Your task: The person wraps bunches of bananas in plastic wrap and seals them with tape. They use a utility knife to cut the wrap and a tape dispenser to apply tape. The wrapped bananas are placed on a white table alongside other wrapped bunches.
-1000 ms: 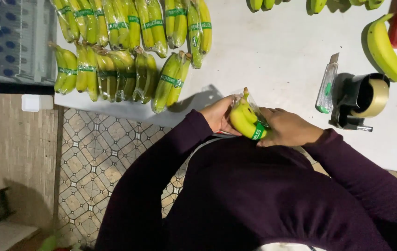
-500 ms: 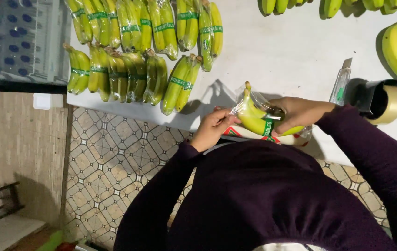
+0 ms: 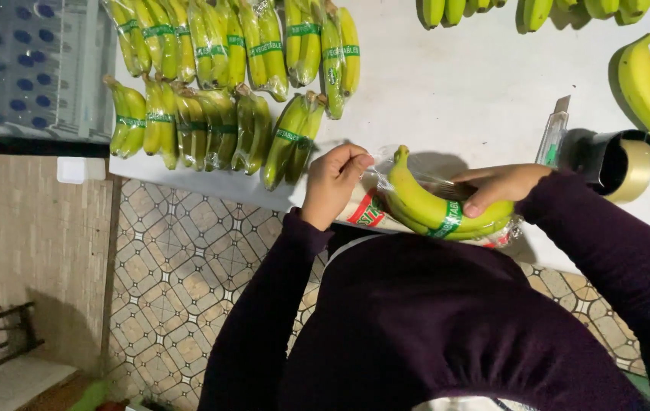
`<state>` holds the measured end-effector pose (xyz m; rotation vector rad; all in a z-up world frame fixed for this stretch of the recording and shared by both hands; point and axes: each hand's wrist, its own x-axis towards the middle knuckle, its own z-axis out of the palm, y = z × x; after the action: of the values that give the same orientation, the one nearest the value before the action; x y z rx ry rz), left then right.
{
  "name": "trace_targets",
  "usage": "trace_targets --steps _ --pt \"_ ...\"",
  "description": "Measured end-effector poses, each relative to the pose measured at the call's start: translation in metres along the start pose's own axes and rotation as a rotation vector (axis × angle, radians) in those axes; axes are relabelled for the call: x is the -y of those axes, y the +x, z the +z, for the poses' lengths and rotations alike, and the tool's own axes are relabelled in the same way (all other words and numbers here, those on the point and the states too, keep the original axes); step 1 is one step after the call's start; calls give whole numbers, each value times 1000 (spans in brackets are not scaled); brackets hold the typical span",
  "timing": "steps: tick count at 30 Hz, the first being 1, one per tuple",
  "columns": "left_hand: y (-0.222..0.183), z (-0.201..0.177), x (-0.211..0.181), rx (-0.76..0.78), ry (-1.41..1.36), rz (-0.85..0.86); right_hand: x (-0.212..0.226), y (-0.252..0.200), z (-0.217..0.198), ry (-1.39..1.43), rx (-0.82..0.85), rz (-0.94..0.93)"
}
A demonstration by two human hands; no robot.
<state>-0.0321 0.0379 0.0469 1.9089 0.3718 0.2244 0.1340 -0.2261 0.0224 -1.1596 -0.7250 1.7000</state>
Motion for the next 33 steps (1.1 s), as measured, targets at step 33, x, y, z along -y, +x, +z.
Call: trace_targets --steps 33 --pt "27 34 -59 432 792 421 -134 8 -39 -1042 -1575 561"
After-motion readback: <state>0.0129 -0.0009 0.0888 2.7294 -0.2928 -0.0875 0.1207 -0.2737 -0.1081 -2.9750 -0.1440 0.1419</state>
